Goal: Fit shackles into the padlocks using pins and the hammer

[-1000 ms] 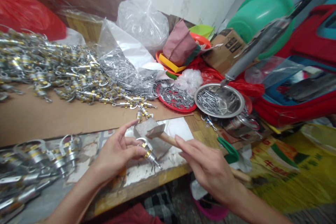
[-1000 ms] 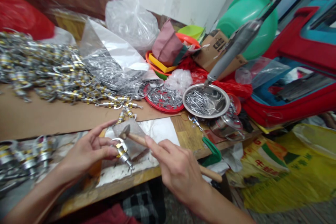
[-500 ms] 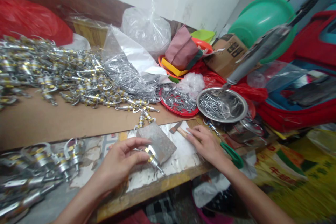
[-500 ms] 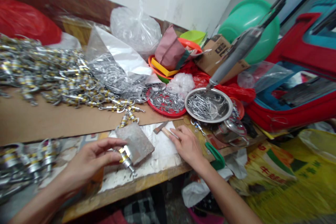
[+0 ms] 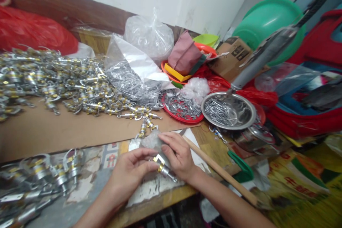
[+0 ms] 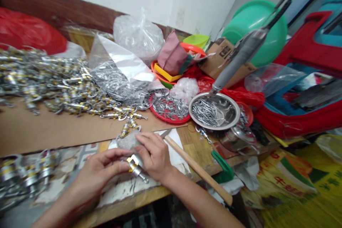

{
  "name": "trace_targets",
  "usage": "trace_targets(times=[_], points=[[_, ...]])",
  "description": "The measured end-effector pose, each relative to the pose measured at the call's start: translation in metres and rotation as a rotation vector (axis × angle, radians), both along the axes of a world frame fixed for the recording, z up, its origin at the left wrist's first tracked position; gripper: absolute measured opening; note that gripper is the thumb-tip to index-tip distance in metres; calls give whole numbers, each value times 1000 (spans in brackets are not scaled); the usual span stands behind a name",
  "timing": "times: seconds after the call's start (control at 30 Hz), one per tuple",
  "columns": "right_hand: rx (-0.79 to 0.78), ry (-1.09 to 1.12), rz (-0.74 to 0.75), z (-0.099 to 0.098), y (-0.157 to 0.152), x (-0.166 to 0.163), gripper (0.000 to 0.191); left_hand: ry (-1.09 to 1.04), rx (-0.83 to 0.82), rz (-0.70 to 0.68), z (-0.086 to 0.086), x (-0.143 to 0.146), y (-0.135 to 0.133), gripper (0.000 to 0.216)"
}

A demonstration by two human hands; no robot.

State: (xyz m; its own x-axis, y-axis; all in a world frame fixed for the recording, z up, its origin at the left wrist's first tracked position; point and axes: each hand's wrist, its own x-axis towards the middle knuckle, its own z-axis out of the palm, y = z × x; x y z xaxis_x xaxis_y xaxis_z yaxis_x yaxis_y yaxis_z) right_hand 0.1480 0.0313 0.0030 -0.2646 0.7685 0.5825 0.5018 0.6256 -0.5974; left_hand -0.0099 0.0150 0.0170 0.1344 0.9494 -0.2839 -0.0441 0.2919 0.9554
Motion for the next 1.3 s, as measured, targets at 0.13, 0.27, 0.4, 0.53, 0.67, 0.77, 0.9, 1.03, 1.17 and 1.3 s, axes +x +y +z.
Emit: trace_targets(times=[0.13, 0.27, 0.4, 0.53, 0.67, 0.77, 0.9, 1.03, 1.17, 1.3], points=[[-93, -189, -47, 12, 27, 17, 25, 25, -3, -17, 3, 1, 0, 18], [-169, -497, -403, 20, 92, 54, 28, 194, 84, 31, 5, 2, -2, 10], [-284, -683, -400, 14, 138, 80, 22, 282, 289, 55, -1, 1, -4, 5], [-339, -810, -430, 5, 145, 79, 19, 400, 459, 70, -4, -1, -6, 8], [-341, -891, -426, 4, 143, 77, 24, 445, 529, 32, -1, 0, -6, 9], [-317, -932, -343, 9, 145, 78, 25, 408, 509, -13, 1, 0, -8, 11], [-300, -953, -244, 16, 149, 75, 26, 338, 495, 6, 1, 1, -9, 11], [-282, -880, -250, 18, 153, 73, 26, 303, 437, -24, 0, -2, -10, 10], [-238, -688, -332, 22, 144, 72, 15, 308, 441, -62, -2, -6, -11, 12], [-225, -496, -318, 31, 102, 57, 15, 333, 470, -71, -2, -6, -11, 13]])
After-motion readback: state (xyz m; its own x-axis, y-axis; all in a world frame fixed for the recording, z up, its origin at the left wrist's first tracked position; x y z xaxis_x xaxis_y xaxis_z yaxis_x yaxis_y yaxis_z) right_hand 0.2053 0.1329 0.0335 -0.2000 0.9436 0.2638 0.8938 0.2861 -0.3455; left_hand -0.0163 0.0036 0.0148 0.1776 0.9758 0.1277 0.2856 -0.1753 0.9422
